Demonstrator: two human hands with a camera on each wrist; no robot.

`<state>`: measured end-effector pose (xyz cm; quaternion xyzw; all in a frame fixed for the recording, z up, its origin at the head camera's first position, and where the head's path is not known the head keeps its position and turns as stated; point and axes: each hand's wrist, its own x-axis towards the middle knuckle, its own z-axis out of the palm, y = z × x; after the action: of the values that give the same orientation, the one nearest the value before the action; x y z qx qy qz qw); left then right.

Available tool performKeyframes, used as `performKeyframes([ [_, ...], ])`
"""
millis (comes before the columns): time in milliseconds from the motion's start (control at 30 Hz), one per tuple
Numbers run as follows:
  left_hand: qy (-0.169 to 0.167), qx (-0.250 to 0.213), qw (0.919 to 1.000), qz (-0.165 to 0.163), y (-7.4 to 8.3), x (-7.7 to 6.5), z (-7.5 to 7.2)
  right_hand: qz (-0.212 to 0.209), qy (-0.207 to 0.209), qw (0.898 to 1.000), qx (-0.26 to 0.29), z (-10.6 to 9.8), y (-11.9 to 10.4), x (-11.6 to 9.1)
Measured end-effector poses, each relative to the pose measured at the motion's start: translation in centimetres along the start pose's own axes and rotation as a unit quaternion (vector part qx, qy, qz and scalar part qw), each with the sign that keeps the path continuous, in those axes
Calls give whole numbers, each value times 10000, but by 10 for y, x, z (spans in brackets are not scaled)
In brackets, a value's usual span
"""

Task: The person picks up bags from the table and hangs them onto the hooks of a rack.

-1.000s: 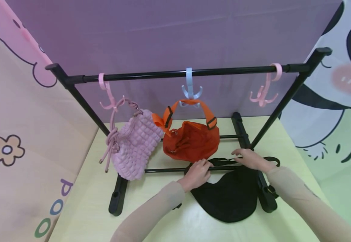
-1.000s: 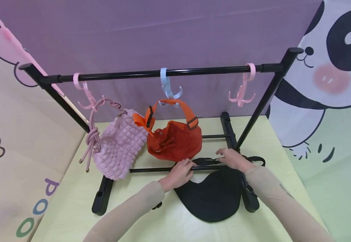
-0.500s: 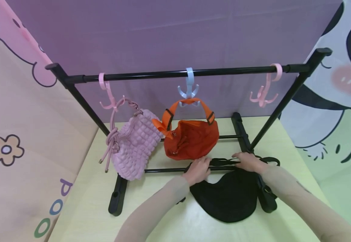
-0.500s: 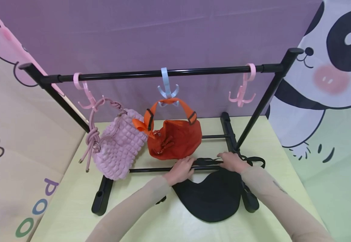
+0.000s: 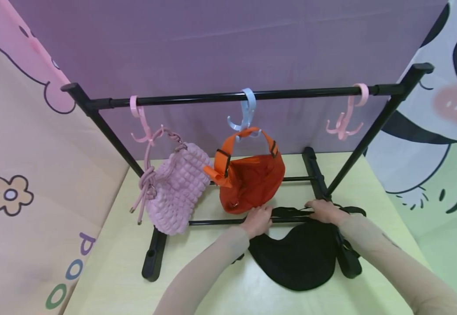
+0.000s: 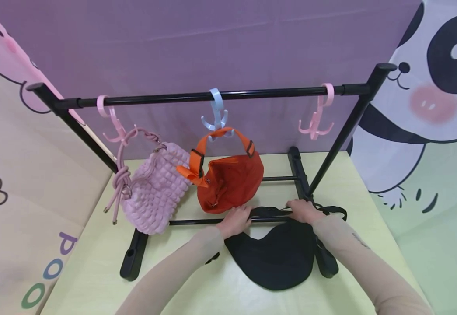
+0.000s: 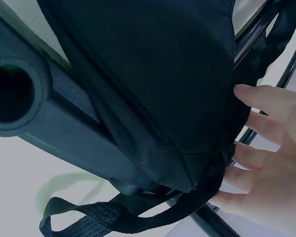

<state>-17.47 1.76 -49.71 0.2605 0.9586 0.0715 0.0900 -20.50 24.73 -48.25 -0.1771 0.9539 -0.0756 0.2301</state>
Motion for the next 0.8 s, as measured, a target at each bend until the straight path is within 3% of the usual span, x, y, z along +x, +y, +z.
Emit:
performKeyframes([
  [533,180,445,9986,221,-4,2,0,-784,522,9954,-146,-8,-2,-8],
  [800,122,517,9981,301,-3,2,-2,-517,461,9975,107,-12,-4,-12],
])
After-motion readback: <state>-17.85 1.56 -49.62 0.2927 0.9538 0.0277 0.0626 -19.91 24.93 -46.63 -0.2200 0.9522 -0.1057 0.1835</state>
